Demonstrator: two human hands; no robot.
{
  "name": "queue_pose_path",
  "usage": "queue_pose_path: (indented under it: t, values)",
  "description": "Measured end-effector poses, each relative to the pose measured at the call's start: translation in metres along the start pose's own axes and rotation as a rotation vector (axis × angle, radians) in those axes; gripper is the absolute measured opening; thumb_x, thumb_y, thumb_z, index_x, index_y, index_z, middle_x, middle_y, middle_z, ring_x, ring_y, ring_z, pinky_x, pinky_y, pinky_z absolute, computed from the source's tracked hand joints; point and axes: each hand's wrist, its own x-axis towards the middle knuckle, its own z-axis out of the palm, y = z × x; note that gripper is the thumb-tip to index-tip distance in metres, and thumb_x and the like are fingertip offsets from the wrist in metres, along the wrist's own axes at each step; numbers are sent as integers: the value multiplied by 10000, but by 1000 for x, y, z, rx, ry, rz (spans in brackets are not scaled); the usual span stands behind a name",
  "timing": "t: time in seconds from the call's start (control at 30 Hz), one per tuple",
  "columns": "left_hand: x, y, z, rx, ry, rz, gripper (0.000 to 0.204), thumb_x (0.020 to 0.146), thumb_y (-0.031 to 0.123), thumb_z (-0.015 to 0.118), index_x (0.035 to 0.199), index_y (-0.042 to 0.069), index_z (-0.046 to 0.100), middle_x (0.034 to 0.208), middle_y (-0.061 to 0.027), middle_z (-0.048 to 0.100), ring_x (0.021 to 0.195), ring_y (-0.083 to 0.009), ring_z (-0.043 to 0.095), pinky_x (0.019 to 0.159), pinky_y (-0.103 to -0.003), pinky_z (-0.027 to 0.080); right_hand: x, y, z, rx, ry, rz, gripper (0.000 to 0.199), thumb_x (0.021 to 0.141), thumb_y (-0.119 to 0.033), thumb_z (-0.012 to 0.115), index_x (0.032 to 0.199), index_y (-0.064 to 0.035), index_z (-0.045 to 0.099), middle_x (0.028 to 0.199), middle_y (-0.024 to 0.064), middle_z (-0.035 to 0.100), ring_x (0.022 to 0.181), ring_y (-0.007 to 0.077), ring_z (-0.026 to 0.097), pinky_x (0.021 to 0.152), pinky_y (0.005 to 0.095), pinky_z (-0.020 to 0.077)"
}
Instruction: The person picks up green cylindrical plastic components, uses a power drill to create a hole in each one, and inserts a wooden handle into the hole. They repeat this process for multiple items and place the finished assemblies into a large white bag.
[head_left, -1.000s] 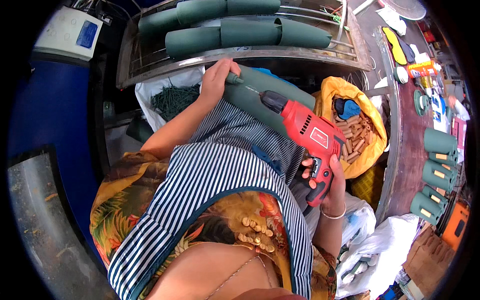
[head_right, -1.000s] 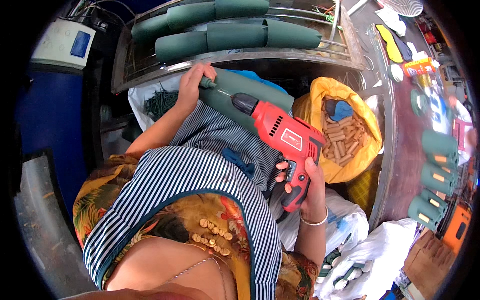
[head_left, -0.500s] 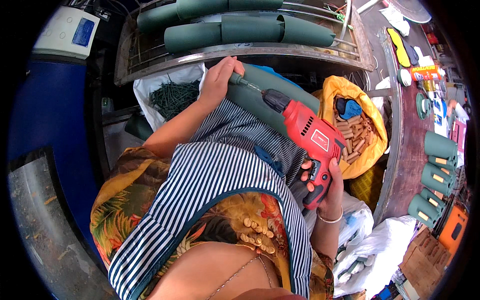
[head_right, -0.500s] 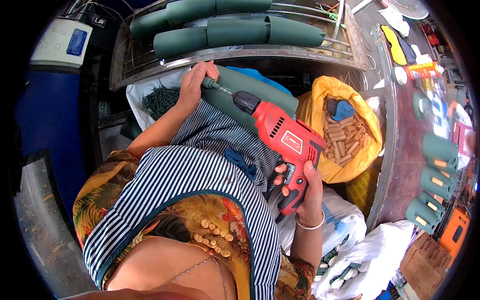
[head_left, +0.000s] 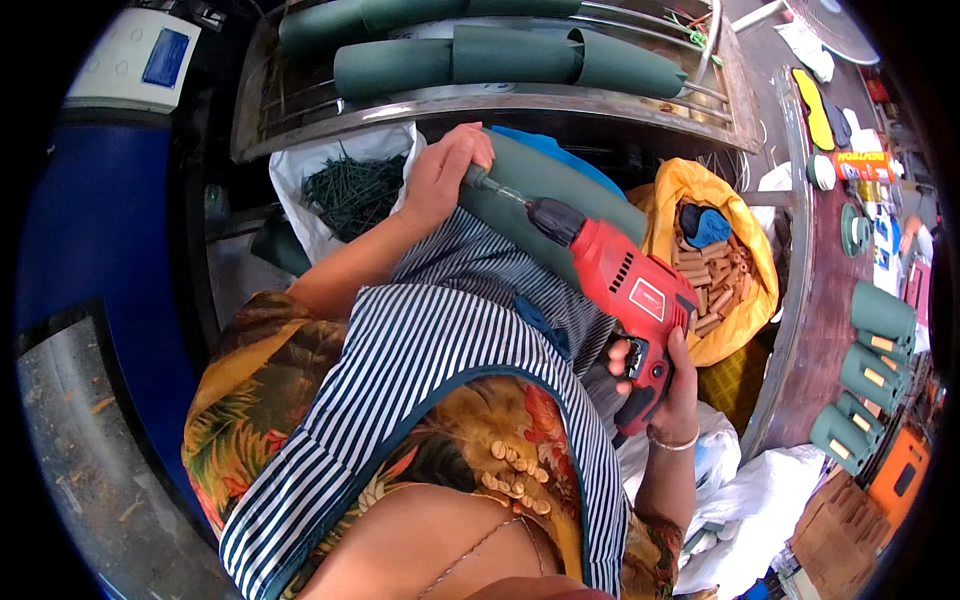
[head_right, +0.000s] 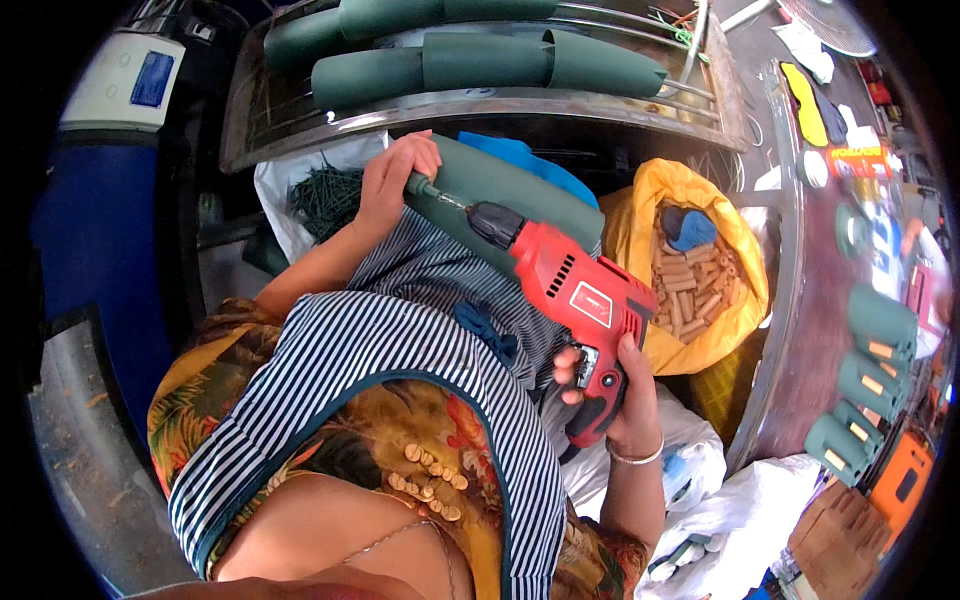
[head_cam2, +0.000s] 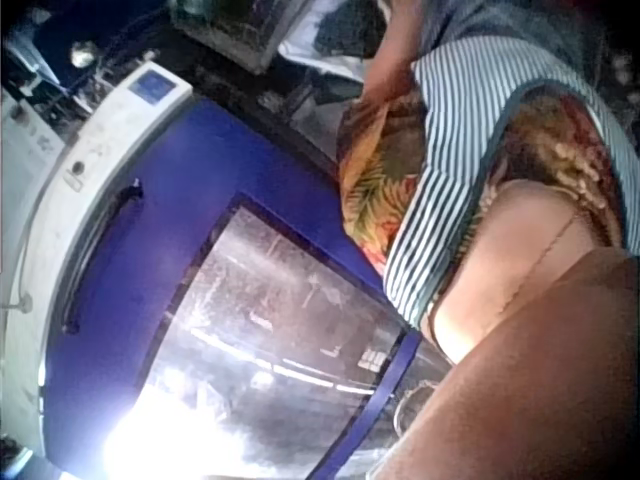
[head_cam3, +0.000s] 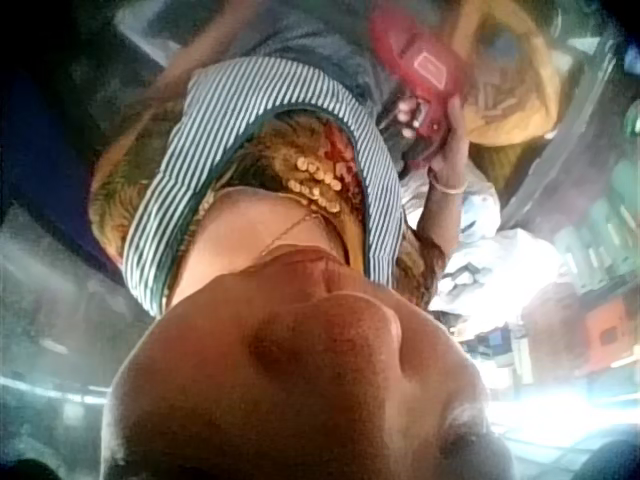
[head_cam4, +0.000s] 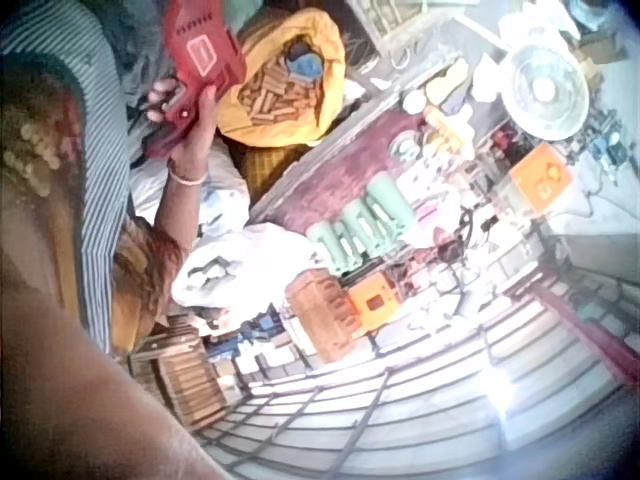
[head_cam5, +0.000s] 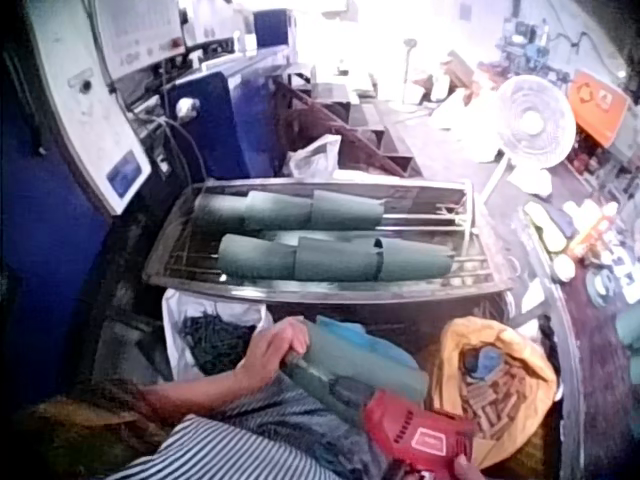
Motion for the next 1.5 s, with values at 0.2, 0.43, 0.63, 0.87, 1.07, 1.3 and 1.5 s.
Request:
queue_pose_path:
  t: [0.2, 0.43, 0.63, 0.87, 1.07, 1.3, 1.5]
  values:
    - [-5, 25, 8, 26, 50, -7, 311, 1025, 159, 355, 804, 27, 529, 748, -55, 543, 792, -194, 560, 1044, -413, 365, -18, -4, 6, -30, 55, 17, 505, 1004, -433, 439, 1285, -15, 449, 833, 167, 612, 628, 194, 577, 405, 234, 441]
    - [-6, 32, 7, 62, 71, -25, 335, 1024, 156, 329, 773, 37, 515, 729, -65, 546, 796, -218, 552, 1033, -437, 366, -15, -6, 8, -19, -34, -1, 484, 986, -383, 513, 1274, -1, 442, 850, 189, 619, 633, 218, 604, 402, 249, 461]
    - [-5, 27, 8, 56, 80, 11, 305, 1014, 133, 370, 788, 13, 536, 733, -65, 556, 757, -200, 570, 1010, -410, 400, -13, -5, 10, 2, 13, 20, 463, 985, -379, 514, 1270, -18, 449, 849, 192, 620, 629, 228, 607, 399, 254, 461]
    - [-4, 25, 10, 46, 82, 4, 298, 1004, 115, 370, 786, 6, 541, 735, -69, 559, 752, -196, 570, 1013, -411, 402, -5, -6, 19, -100, 24, 10, 495, 1001, -424, 444, 1264, -4, 460, 810, 173, 599, 585, 185, 557, 391, 222, 430]
    - [-2, 24, 17, 36, 102, -14, 319, 1007, 120, 365, 767, -2, 536, 731, -74, 558, 743, -196, 569, 1020, -407, 398, 3, -2, 23, -132, 4, -6, 510, 992, -431, 464, 1220, 25, 484, 846, 179, 619, 643, 186, 601, 411, 228, 465]
    - [3, 13, 24, 37, 176, -87, 358, 1029, 159, 343, 758, 18, 530, 728, -79, 557, 743, -208, 567, 998, -423, 413, 6, 10, 11, -8, -35, -73, 585, 939, -360, 576, 1291, 85, 435, 1072, 291, 629, 873, 296, 692, 624, 351, 625]
    - [3, 13, 36, 54, 124, -30, 346, 1026, 161, 358, 767, 20, 538, 733, -75, 568, 738, -210, 573, 977, -419, 431, -9, 31, -7, 55, -22, -148, 610, 938, -369, 576, 1286, 110, 430, 1081, 299, 625, 888, 309, 691, 627, 356, 625]
